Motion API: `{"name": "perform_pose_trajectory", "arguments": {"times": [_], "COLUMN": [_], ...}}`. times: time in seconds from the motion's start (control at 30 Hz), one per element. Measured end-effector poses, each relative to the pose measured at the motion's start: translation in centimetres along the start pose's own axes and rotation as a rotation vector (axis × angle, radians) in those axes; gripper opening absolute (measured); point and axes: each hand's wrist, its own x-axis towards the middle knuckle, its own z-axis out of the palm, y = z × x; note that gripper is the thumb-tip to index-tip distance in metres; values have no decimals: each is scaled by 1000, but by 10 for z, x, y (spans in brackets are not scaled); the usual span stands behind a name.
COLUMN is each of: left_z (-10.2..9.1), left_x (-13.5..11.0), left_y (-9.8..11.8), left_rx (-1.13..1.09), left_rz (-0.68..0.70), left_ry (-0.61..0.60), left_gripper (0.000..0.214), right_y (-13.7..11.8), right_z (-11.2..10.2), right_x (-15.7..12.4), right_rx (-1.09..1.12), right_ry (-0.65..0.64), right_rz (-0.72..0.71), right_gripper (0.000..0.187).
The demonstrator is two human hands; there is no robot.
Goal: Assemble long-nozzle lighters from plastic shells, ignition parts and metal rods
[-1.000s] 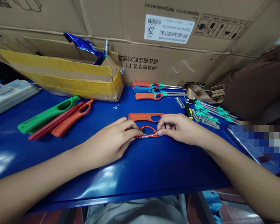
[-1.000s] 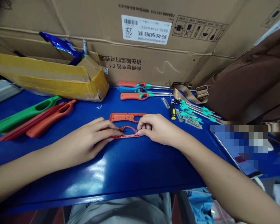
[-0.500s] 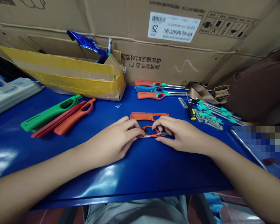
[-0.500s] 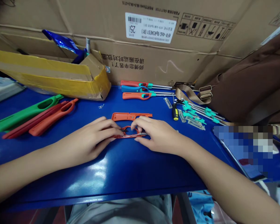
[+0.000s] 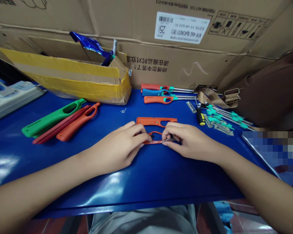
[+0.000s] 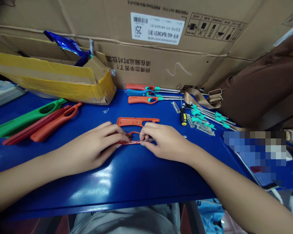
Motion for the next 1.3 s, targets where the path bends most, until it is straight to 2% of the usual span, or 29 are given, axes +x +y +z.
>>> {"name": "perform_pose_trajectory", "arguments": {"times": [0.13,0.3,0.43,0.53,0.8,1.0,1.3], "left_z": [1,1,1,1,0,-1,0], "left_x": [1,3,3,3,1,2,1], "left_y": [0,-1,1,1,0,1,1], "left_rx": [-17,-16,-1,-3,11,16,40], "left_rz": [-10,1,-6,-18,2,-5,8], "left_ry": [13,6,-7,-11,-4,-11,8], "left_gripper": [23,23,22,21,23,22,24], "right_y": [-1,0,0,0,2,0,0], "right_z": [-4,-9,-9,-6,-3,-4,-5], "right_x": [-2,-4,-5,-4,0,-2,-1], "right_rx": [29,40,48,52,66,51,55], "right_ry": [-32,-88,-108,-92,-23,-25,10], "right_rz": [10,-17,-29,-13,5,13,-10], "right_gripper": [3,13,11,2,12,19,8]}}
